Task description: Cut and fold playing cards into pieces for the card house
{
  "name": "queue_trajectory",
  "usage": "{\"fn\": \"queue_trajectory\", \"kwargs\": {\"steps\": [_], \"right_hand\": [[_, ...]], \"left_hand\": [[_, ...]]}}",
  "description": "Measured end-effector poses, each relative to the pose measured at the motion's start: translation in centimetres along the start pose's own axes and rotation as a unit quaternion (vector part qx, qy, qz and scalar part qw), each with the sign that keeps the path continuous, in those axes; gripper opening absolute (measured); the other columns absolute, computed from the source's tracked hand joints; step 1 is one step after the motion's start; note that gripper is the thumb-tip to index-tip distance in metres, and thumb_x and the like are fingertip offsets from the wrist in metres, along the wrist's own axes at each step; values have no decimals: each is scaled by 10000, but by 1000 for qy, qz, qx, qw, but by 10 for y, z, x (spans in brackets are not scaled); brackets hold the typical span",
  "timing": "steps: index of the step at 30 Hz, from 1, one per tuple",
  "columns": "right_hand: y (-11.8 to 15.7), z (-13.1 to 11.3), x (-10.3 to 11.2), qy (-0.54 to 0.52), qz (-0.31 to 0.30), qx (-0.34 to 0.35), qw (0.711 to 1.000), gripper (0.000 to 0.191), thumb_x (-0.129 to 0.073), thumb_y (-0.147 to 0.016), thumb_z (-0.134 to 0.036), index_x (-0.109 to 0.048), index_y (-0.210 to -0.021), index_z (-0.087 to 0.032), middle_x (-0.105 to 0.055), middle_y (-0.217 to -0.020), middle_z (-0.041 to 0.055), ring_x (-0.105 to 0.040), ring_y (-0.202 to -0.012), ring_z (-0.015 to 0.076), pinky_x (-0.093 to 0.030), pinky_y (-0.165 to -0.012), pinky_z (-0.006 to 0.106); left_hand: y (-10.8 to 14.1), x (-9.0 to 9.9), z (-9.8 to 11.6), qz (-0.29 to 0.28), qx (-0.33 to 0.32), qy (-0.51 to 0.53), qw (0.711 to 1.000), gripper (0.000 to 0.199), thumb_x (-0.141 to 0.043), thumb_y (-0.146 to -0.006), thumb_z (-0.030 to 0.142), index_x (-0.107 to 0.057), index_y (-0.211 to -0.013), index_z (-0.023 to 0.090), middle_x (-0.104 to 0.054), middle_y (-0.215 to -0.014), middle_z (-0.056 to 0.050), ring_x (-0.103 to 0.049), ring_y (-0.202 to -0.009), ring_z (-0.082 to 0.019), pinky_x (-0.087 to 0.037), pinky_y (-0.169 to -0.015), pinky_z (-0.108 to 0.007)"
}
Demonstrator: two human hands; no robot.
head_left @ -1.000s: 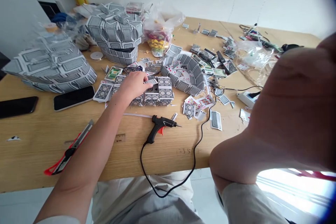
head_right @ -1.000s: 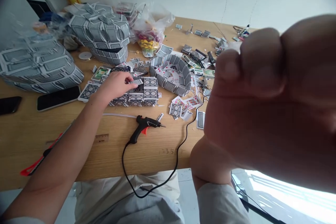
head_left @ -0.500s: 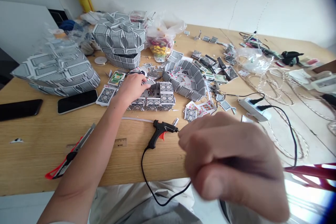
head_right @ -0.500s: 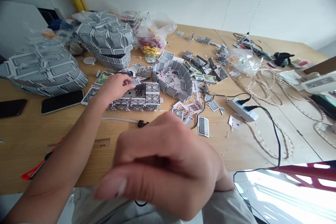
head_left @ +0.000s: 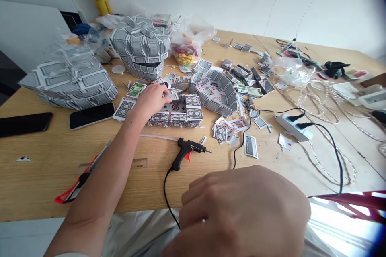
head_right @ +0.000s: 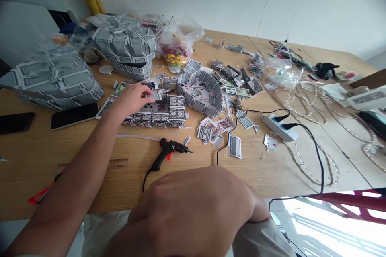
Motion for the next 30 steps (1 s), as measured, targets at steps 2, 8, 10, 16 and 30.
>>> {"fn": "queue_trajectory", "kwargs": {"steps": [2, 8, 10, 16, 30], "right_hand": [[-3, 9, -1, 34, 20, -44, 998, 455, -735, -986, -341, -697, -1433, -262, -843, -1001, 81, -803, -899, 252, -594, -718, 323], [2, 56, 15, 252, 194, -316, 894, 230, -588, -1115, -319, -681, -1248, -155, -800, -1103, 134, -776, -1015, 301, -547, -857, 397], [6, 66, 21, 302, 217, -368, 852, 211, -581, -1117, -318, -677, -1199, -149, -793, -1065, 136, -779, -990, 316, -536, -822, 400], [15, 76, 30, 316, 246, -395, 827, 250, -584, -1114, -359, -647, -1280, -182, -796, -1049, 117, -786, -948, 308, -521, -744, 382], [13, 74, 27, 304, 239, -436, 812, 343, -549, -1131, -383, -630, -1386, -169, -823, -1035, 133, -803, -1003, 353, -541, -740, 404]], "left_hand": [[0, 1, -1, -11, -4, 0, 1000, 233, -795, -936, 290, -837, -1133, 173, -805, -1177, -142, -741, -1084, -306, -541, -996, -403], [4, 7, -3, -66, 2, 16, 998, 174, -789, -933, 354, -848, -1038, 228, -833, -1020, -77, -756, -994, -280, -545, -944, -379], [5, 11, -3, -61, 13, 7, 998, 200, -783, -932, 366, -846, -1063, 228, -833, -1044, -84, -757, -1003, -286, -548, -950, -384], [12, 16, 13, -90, -17, 70, 993, 200, -793, -885, 393, -842, -1018, 252, -836, -1008, -44, -766, -947, -254, -555, -842, -344], [37, -19, 64, -208, -125, 2, 970, 135, -909, -781, 271, -842, -898, 257, -834, -1074, -78, -771, -998, -297, -541, -810, -340]]}}
Point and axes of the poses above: each hand's wrist, its own y-axis away from the middle knuckle, its own x-axis out of the back of the hand, z = x × y, the point moved 4 cm from there along -y, towards the middle knuckle
